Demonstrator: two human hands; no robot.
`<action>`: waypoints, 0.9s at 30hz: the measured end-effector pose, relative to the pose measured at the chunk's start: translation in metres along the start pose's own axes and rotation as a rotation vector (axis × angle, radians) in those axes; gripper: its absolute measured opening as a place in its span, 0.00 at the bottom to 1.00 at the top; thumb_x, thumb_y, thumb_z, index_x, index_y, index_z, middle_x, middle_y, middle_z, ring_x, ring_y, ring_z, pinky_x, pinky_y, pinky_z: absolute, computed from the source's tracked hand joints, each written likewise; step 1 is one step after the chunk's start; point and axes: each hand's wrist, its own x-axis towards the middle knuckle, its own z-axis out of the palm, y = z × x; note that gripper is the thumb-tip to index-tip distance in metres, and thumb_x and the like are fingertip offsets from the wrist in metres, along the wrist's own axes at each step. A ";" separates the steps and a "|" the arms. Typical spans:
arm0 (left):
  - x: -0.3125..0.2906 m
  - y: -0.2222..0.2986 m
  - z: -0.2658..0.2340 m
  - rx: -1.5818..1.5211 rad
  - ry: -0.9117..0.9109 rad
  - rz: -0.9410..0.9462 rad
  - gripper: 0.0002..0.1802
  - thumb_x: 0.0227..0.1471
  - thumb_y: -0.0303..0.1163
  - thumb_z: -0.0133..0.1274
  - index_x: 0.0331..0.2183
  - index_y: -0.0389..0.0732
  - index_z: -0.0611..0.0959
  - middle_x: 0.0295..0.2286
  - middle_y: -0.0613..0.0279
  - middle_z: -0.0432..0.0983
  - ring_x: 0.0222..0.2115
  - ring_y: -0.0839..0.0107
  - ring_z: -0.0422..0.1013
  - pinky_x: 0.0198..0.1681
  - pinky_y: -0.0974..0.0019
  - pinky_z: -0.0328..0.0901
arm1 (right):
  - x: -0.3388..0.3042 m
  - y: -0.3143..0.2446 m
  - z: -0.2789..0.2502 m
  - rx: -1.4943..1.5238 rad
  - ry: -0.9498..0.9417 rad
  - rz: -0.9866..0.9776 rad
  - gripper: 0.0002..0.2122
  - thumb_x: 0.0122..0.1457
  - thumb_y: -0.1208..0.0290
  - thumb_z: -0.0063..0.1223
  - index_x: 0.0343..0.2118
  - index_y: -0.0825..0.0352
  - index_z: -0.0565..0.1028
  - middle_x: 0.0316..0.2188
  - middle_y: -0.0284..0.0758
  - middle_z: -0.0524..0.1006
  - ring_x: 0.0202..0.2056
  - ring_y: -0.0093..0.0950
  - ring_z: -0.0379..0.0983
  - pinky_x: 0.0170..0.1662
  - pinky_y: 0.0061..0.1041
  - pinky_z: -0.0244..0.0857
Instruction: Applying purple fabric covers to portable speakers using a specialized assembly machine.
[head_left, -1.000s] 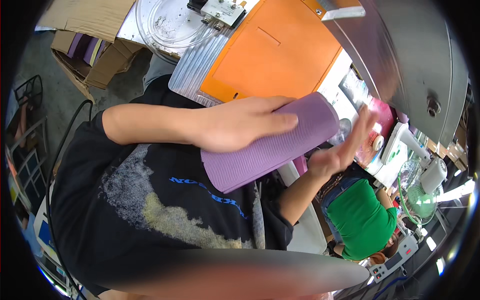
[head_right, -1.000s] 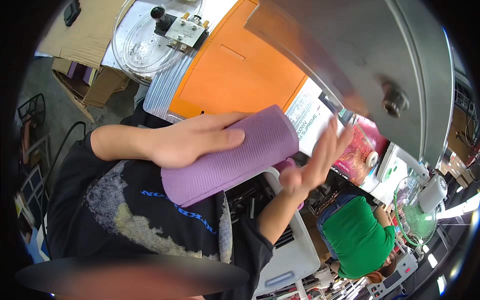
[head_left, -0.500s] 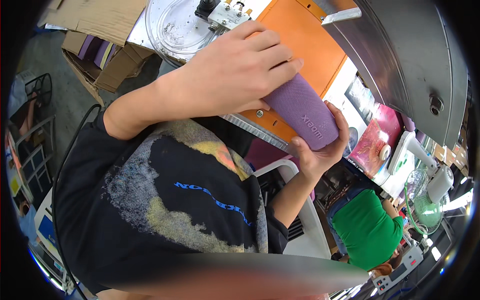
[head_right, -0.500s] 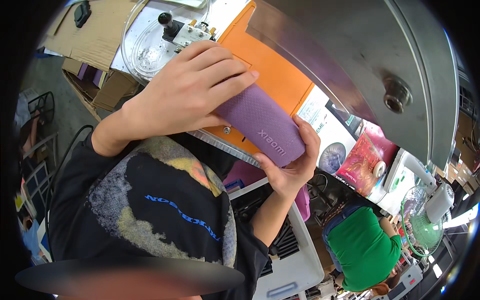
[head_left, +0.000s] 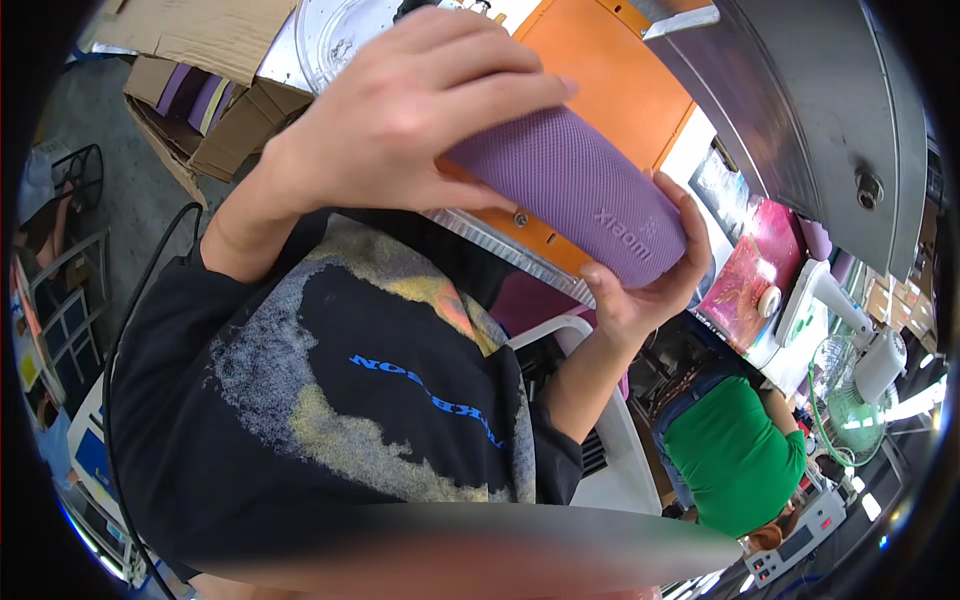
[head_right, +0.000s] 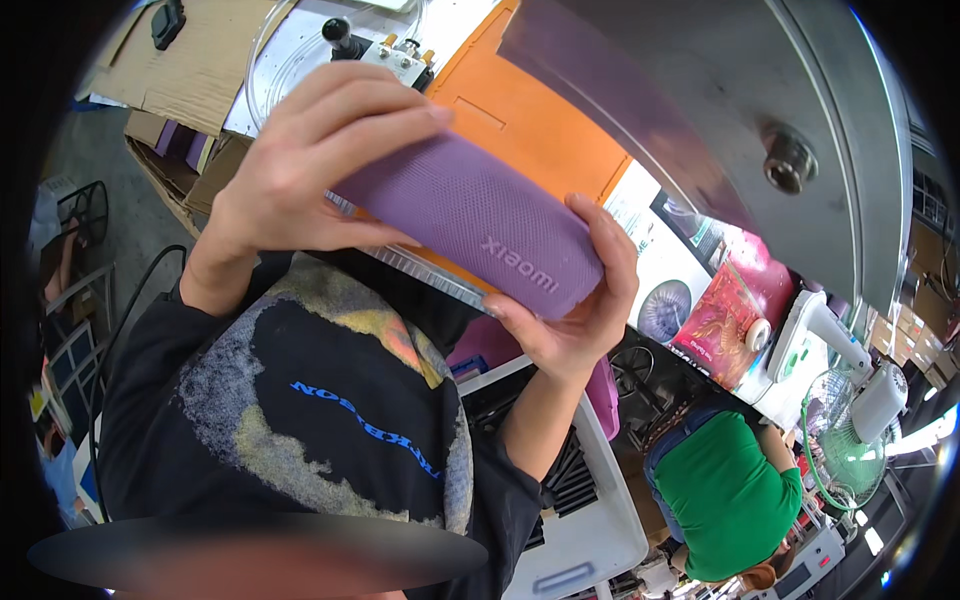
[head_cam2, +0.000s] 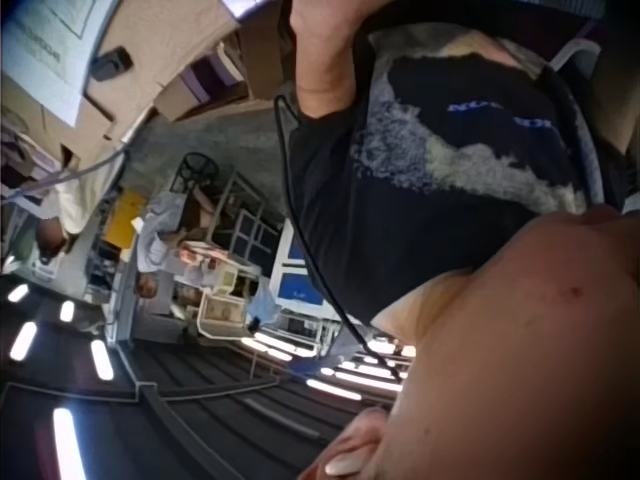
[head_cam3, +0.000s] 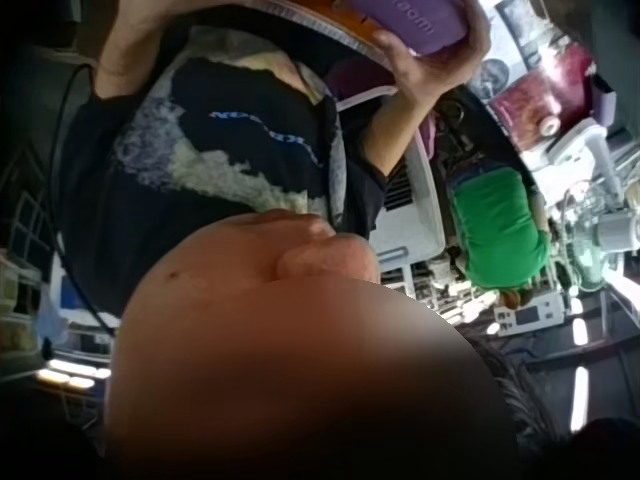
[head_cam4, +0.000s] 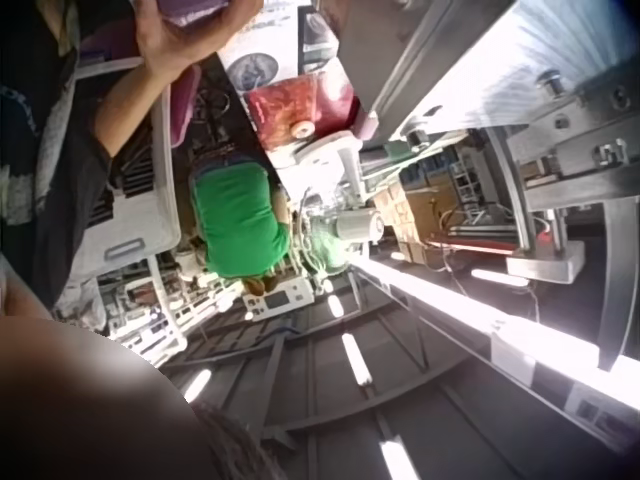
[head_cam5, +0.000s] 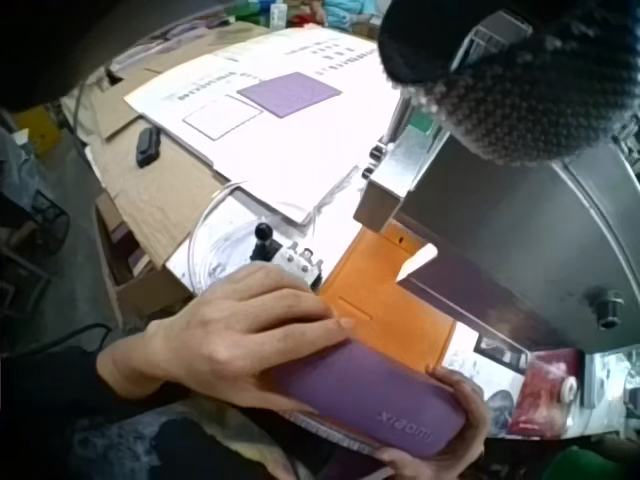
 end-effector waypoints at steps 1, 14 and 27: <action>0.001 0.000 -0.006 0.018 0.037 -0.010 0.38 0.22 0.38 0.69 0.42 0.35 0.79 0.36 0.55 0.74 0.38 0.56 0.70 0.41 0.57 0.66 | 0.005 0.000 0.004 0.002 -0.011 -0.034 0.43 0.34 0.59 0.74 0.53 0.71 0.62 0.47 0.51 0.69 0.49 0.40 0.68 0.51 0.35 0.63; -0.002 -0.001 -0.020 0.062 0.062 -0.008 0.39 0.21 0.38 0.69 0.42 0.35 0.80 0.36 0.54 0.75 0.38 0.56 0.71 0.42 0.58 0.67 | 0.021 -0.002 0.015 -0.012 -0.092 -0.135 0.44 0.33 0.59 0.75 0.53 0.72 0.62 0.47 0.51 0.69 0.47 0.40 0.70 0.50 0.35 0.65; 0.005 -0.002 -0.019 0.028 0.088 0.003 0.40 0.20 0.38 0.70 0.42 0.34 0.79 0.36 0.53 0.75 0.38 0.56 0.71 0.41 0.59 0.67 | 0.025 -0.001 0.015 0.032 -0.058 -0.100 0.45 0.33 0.58 0.74 0.54 0.72 0.60 0.48 0.51 0.68 0.47 0.39 0.71 0.50 0.33 0.65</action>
